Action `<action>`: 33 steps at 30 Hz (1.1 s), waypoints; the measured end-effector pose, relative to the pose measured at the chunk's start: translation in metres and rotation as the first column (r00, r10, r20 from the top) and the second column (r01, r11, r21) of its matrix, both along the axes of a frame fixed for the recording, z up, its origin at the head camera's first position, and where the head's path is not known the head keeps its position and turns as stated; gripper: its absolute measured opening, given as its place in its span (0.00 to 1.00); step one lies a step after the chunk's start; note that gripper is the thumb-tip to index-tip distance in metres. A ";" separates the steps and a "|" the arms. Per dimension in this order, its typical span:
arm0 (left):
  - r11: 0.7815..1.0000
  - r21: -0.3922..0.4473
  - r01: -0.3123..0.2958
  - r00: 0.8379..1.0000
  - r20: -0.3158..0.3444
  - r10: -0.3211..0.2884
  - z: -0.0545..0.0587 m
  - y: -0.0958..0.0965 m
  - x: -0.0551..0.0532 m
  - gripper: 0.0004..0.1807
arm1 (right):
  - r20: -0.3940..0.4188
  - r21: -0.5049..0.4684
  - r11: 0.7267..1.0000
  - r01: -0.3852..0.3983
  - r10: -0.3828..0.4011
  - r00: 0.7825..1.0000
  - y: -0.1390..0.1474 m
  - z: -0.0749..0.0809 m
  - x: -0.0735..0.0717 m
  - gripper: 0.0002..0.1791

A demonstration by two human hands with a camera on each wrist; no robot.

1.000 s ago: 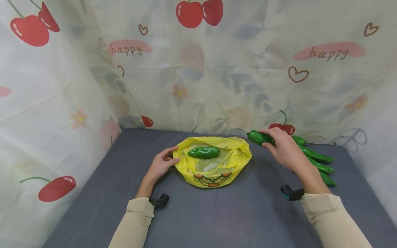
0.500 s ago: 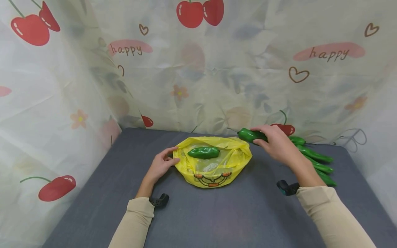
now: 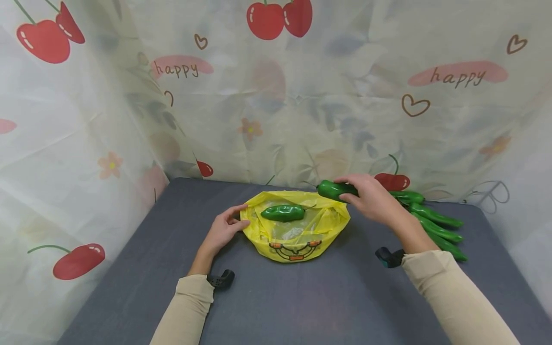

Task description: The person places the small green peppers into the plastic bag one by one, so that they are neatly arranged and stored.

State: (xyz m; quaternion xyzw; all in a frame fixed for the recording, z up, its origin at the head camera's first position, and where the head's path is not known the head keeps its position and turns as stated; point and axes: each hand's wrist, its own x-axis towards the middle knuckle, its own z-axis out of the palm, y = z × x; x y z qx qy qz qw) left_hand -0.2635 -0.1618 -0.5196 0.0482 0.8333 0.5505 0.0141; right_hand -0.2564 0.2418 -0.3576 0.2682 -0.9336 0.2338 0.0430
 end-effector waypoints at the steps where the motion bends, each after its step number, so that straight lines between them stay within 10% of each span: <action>1: 1.000 0.000 0.000 1.000 0.000 0.000 0.000 0.000 0.000 0.27 | 0.011 0.000 1.000 -0.002 0.002 1.000 -0.002 0.000 -0.001 0.24; 33: 1.000 0.008 0.011 1.000 -0.015 -0.011 0.001 0.000 0.001 0.28 | 0.134 0.048 0.993 -0.110 0.102 0.986 -0.072 -0.005 -0.027 0.22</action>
